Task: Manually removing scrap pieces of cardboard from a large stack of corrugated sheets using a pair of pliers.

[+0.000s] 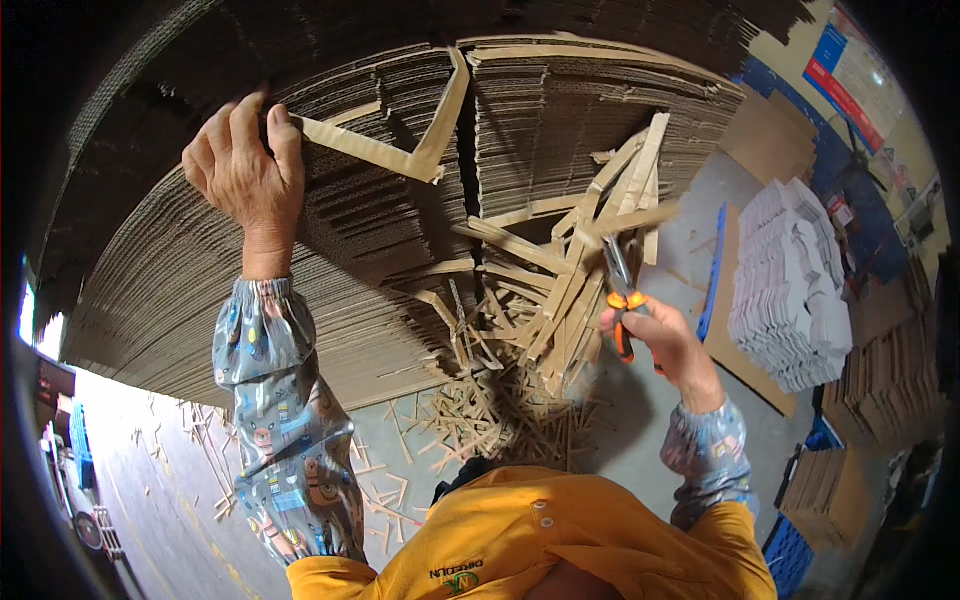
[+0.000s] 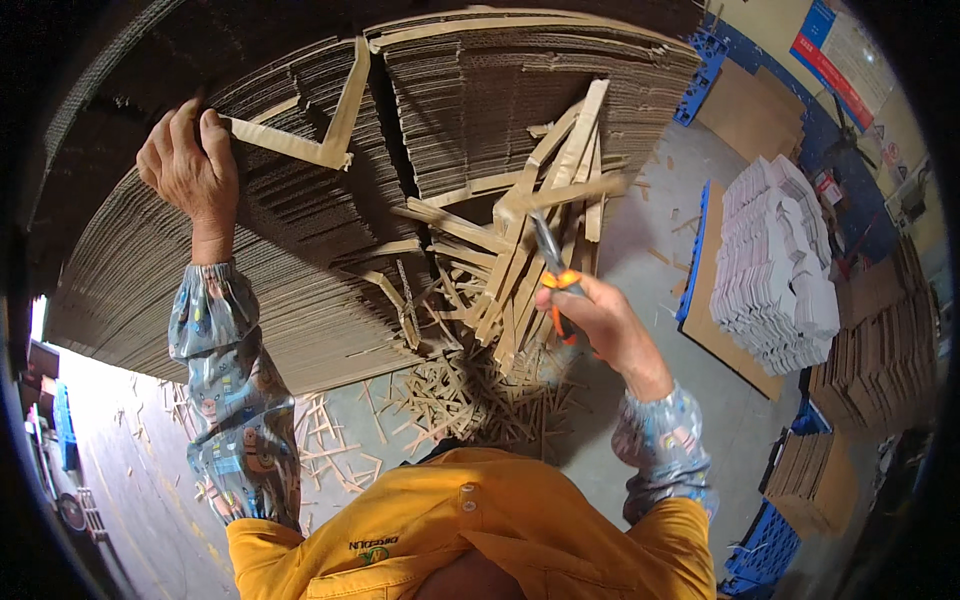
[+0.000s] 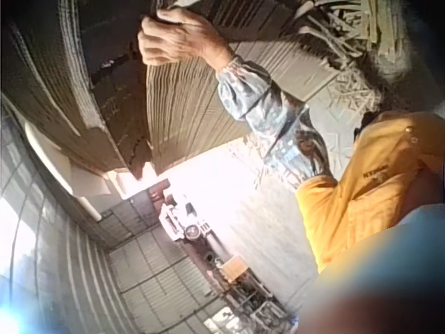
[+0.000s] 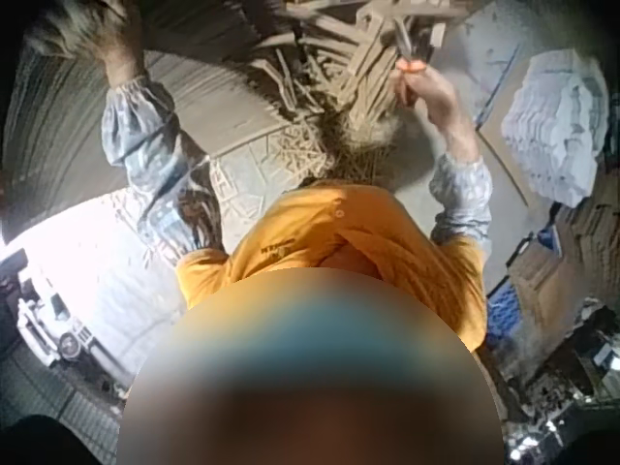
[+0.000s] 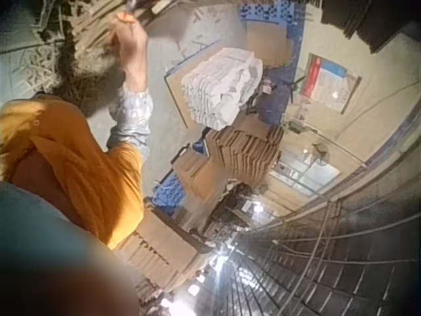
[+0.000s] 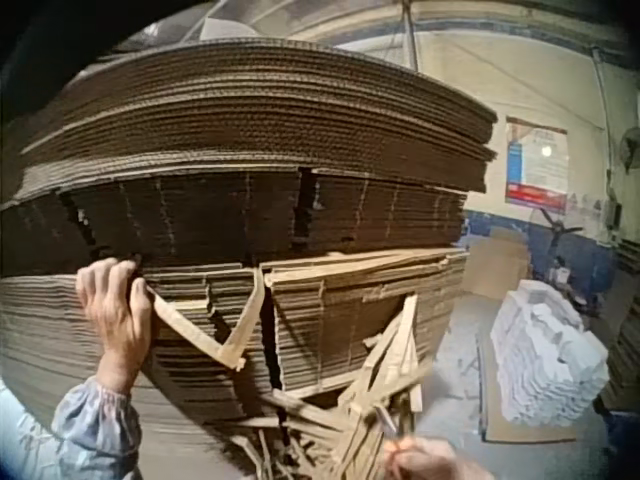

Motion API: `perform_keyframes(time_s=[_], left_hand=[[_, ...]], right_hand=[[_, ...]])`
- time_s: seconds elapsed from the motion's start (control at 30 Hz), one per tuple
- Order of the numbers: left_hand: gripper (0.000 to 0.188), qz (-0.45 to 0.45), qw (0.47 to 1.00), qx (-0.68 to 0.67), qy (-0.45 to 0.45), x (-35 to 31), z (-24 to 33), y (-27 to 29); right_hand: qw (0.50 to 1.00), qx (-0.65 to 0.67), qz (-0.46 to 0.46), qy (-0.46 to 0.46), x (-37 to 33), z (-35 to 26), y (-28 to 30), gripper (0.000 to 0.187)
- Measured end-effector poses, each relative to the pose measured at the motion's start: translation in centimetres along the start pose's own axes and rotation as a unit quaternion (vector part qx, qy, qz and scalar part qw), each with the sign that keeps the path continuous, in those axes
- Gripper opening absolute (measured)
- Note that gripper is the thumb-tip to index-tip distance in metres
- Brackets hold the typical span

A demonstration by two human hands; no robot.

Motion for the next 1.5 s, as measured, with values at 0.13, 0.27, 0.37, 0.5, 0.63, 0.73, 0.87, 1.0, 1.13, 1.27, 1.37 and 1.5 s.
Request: perform_keyframes(time_s=[0.13, 0.27, 0.37, 0.5, 0.63, 0.73, 0.87, 1.0, 1.13, 1.27, 1.37, 1.5], left_hand=[[0.031, -0.026, 1.000, 0.005, 0.015, 0.4, -0.6, 0.8], [0.030, -0.018, 1.000, -0.001, 0.013, 0.0, 0.2, -0.4], [0.030, -0.019, 1.000, 0.007, 0.001, 0.0, 0.2, -0.7], [0.029, -0.004, 1.000, 0.013, -0.016, -0.1, -0.8, 0.0], [0.027, -0.008, 1.000, 0.015, 0.006, 0.4, 0.8, 0.4], [0.026, 0.015, 1.000, -0.003, 0.001, 1.0, 0.2, 0.5], [0.029, -0.034, 0.999, -0.002, 0.026, 0.3, -0.2, 0.3], [0.031, -0.022, 1.000, 0.007, 0.012, 0.7, -0.5, 0.8], [0.030, -0.037, 0.999, -0.007, 0.024, 0.5, 0.5, -0.1], [0.031, -0.028, 1.000, -0.004, 0.011, 0.4, -0.1, -0.2], [0.031, -0.030, 0.999, 0.008, 0.012, 0.1, -0.5, -0.3], [0.027, -0.003, 1.000, 0.001, -0.009, 1.5, 0.8, 0.8]], right_hand=[[0.995, 0.024, -0.049, 0.082, 2.1, -7.0, -1.8, 0.033], [0.996, 0.012, 0.000, 0.085, 5.4, -10.9, 0.2, 0.029], [0.997, 0.012, 0.003, 0.079, 6.6, -12.4, -0.4, 0.026], [0.990, -0.026, -0.009, 0.136, 6.5, -11.2, -1.9, 0.028], [0.982, -0.030, 0.136, 0.126, 3.9, -0.4, 5.6, 0.024], [0.985, -0.036, 0.138, 0.097, 2.5, -1.9, 3.8, 0.023], [0.996, -0.006, -0.078, 0.054, 1.6, -3.9, -1.1, 0.030], [0.992, 0.038, -0.101, 0.059, 2.1, -10.4, -1.8, 0.029], [0.994, -0.014, 0.006, 0.109, 5.4, -14.0, 0.8, 0.028], [0.993, -0.016, -0.003, 0.117, 6.3, -14.5, 0.3, 0.025], [0.980, -0.103, 0.009, 0.171, 5.3, -12.9, 0.2, 0.025], [0.981, -0.080, 0.160, 0.080, 3.4, -1.9, 7.5, 0.025]])
Point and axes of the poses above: each hand's wrist, its own x-axis towards the middle knuckle, its own y-axis out of the back of the hand, z = x × y, the point moved 6 cm from there along x, towards the middle knuckle, and after that the axes turned 1 degree about -y, right-handed, at the moved point
